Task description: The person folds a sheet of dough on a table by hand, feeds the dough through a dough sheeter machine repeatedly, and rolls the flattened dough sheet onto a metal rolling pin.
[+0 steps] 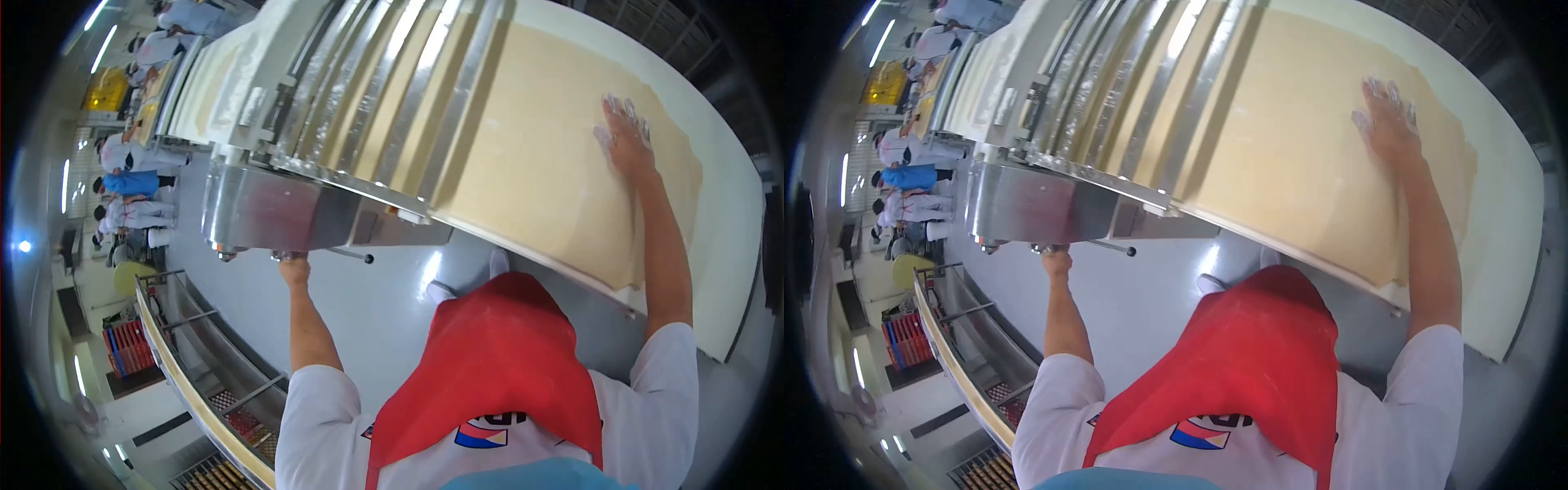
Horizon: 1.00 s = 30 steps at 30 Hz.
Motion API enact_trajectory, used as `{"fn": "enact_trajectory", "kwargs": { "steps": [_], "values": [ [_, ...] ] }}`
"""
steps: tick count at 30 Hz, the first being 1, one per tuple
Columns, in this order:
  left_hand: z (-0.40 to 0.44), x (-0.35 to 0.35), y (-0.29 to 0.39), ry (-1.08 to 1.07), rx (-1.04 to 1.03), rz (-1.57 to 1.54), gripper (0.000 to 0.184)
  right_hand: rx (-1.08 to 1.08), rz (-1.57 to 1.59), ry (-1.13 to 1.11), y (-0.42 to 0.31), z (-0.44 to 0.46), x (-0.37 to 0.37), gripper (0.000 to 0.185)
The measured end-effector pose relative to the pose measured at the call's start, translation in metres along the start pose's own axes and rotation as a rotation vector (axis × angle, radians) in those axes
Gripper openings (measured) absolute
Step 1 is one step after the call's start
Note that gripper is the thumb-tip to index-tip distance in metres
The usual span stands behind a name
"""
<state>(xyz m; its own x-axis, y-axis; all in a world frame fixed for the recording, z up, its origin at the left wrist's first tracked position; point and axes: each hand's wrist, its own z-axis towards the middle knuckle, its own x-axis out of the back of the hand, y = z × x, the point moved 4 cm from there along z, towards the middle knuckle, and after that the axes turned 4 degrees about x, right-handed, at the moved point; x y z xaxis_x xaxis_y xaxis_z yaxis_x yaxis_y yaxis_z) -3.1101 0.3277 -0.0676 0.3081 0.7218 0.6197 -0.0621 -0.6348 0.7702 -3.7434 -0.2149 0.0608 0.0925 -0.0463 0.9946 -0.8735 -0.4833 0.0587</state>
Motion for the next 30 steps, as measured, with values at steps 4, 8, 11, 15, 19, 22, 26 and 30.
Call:
{"fn": "enact_trajectory", "kwargs": {
  "steps": [4, 8, 11, 15, 19, 22, 26, 30],
  "values": [
    [-0.016, -0.006, 0.028, 0.000, -0.013, -0.027, 0.003, -0.009, -0.010, 0.005, 0.042, -0.027, -0.003, 0.064],
    [-0.012, -0.006, 0.022, 0.020, 0.030, -0.005, 0.018, -0.019, -0.031, 0.015, 0.098, -0.045, -0.020, 0.064],
    [-0.014, -0.006, 0.024, -0.015, 0.036, -0.070, 0.024, -0.041, -0.001, 0.013, 0.129, -0.035, -0.046, 0.064],
    [-0.008, -0.003, 0.017, 0.016, 0.061, -0.024, 0.027, 0.037, 0.007, 0.225, 0.052, -0.011, -0.038, 0.064],
    [-0.016, -0.004, 0.029, -0.006, -0.010, -0.004, 0.020, -0.155, 0.004, 0.018, 0.006, -0.027, 0.009, 0.067],
    [-0.007, -0.002, 0.011, 0.000, 0.009, -0.015, 0.002, -0.145, -0.030, 0.068, 0.054, -0.044, -0.014, 0.070],
    [0.006, 0.002, -0.005, 0.076, -0.107, 0.201, 0.018, -0.173, -0.059, -0.051, 0.107, -0.039, -0.027, 0.075],
    [-0.008, 0.006, 0.013, 0.078, 0.087, 0.297, 0.024, -0.143, -0.017, 0.147, 0.066, -0.003, -0.044, 0.079]
  ]
}}
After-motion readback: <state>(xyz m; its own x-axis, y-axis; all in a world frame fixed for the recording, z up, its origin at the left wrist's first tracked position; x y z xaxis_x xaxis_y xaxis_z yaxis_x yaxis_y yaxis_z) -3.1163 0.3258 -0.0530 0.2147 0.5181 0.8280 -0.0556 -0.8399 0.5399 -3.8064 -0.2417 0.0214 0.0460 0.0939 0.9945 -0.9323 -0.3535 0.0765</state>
